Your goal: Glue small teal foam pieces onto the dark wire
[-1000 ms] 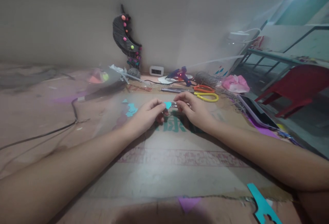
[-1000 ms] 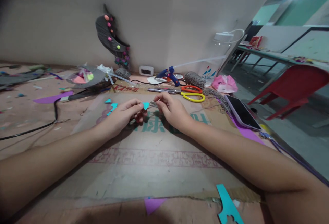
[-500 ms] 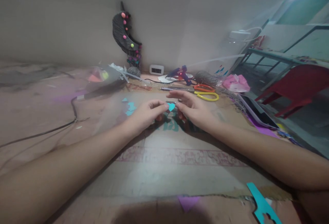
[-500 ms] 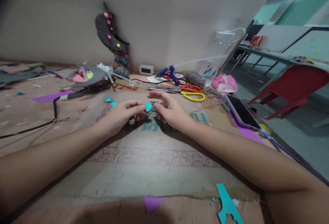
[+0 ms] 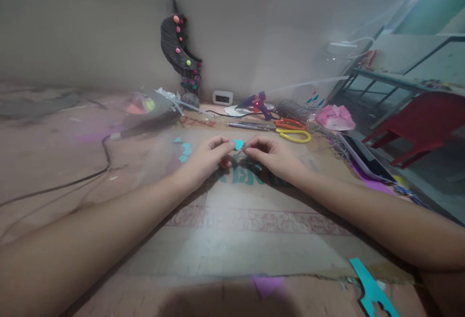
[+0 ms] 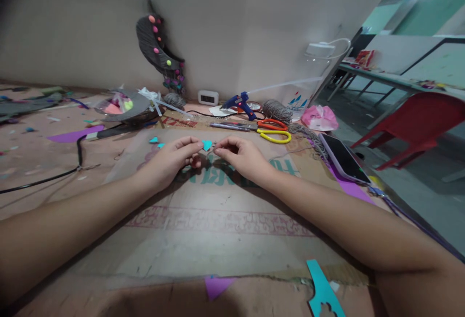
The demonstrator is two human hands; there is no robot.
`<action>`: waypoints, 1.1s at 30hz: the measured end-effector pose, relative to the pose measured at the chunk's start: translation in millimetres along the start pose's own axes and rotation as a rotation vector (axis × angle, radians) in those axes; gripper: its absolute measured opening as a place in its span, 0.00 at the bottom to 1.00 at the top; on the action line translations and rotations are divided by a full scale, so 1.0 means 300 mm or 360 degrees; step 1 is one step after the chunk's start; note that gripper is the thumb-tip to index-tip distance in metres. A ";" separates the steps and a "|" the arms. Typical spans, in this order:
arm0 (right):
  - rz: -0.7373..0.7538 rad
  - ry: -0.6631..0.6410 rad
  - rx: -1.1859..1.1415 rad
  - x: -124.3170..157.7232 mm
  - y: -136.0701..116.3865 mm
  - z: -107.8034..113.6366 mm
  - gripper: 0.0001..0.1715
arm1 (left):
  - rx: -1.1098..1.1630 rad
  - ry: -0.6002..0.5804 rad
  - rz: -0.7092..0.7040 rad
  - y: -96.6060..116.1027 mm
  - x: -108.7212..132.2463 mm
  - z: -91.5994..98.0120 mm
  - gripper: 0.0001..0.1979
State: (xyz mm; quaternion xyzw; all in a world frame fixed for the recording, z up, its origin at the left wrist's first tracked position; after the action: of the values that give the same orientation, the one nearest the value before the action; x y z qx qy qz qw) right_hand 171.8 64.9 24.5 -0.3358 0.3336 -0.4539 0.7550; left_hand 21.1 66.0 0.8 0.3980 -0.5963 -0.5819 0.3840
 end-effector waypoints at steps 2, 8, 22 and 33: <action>0.0041 0.0027 0.0107 0.005 -0.009 0.007 0.08 | 0.0016 0.0090 -0.0008 -0.001 -0.001 0.012 0.09; 0.0162 0.0117 0.0274 0.019 -0.042 0.018 0.07 | -0.0076 0.0116 -0.0038 0.005 0.001 0.014 0.10; 0.0295 0.0220 0.0453 0.034 -0.078 0.030 0.05 | -0.0368 0.0066 -0.0113 0.010 0.009 0.009 0.12; 0.0444 0.0217 0.0560 0.043 -0.102 0.025 0.04 | -0.0521 0.0030 -0.0158 0.026 0.019 0.002 0.12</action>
State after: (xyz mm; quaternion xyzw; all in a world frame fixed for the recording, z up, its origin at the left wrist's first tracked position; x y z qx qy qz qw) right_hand 168.5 43.7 51.1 -0.1183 0.3427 -0.4180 0.8330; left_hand 18.2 60.8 8.5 0.3646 -0.4695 -0.6857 0.4200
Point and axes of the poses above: each hand's wrist, its own x-axis away from the middle knuckle, its own z-axis out of the back of the hand, y = z × x, the point moved 7 cm from there along -x, towards the middle knuckle, and after that the axes turned 6 degrees about -y, right-handed, at the moved point
